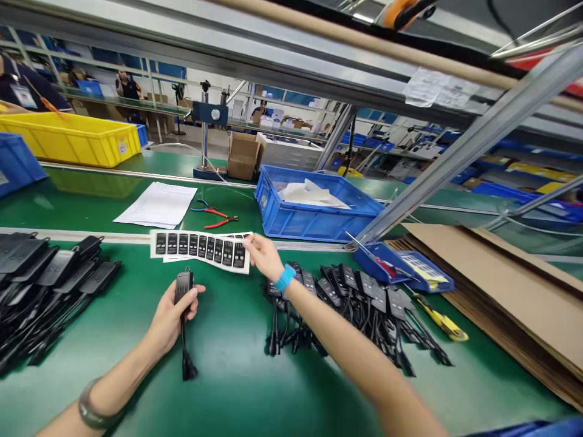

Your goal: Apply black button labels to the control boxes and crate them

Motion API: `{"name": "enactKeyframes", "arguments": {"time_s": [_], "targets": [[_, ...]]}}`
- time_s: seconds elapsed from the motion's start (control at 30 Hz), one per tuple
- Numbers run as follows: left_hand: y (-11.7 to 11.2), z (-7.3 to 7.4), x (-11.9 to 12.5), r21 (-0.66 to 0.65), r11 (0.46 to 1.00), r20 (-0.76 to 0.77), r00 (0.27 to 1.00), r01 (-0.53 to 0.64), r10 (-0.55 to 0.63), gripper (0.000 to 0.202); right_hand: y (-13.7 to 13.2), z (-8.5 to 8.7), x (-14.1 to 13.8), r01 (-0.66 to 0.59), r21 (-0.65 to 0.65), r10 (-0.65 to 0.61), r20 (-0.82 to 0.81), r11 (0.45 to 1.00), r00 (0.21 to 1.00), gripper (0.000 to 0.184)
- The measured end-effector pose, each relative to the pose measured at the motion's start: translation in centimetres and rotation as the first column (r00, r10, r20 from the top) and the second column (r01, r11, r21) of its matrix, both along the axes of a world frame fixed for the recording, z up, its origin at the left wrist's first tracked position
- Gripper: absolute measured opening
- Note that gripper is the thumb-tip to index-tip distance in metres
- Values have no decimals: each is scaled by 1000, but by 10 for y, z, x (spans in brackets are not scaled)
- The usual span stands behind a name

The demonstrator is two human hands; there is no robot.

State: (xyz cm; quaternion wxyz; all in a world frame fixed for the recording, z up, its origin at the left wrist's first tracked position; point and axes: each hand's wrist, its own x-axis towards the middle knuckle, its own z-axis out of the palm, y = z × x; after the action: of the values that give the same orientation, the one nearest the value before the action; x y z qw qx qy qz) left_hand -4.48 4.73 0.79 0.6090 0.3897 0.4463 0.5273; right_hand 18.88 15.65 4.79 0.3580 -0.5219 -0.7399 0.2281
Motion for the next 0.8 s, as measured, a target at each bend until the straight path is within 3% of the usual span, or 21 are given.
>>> {"name": "enactKeyframes", "arguments": {"time_s": [0.13,0.23,0.3,0.37,0.57,0.63,0.8], "targets": [[-6,7,1,252,963,-160,978,-94,137,40,-84,-20,-13,-94,-65,86,-116,993,990,25],[-9,9,2,275,960,-196,981,45,10,47,-114,-31,-17,-192,-53,179,-196,980,964,22],[-8,8,1,273,948,-206,973,161,-106,45,-119,-34,-20,-248,-21,238,-211,968,948,22],[-6,7,-2,287,931,-265,953,224,-148,44,-120,-36,-24,-304,-12,292,-238,953,926,20],[1,9,-9,314,923,-471,881,222,-52,38,-125,-45,-31,-416,77,418,-318,906,851,25],[3,8,-8,314,927,-512,859,206,-18,38,-129,-48,-32,-404,145,429,-267,903,863,28],[6,3,-5,287,942,-562,827,173,19,41,-130,-48,-27,-323,237,367,-173,916,914,8]]}}
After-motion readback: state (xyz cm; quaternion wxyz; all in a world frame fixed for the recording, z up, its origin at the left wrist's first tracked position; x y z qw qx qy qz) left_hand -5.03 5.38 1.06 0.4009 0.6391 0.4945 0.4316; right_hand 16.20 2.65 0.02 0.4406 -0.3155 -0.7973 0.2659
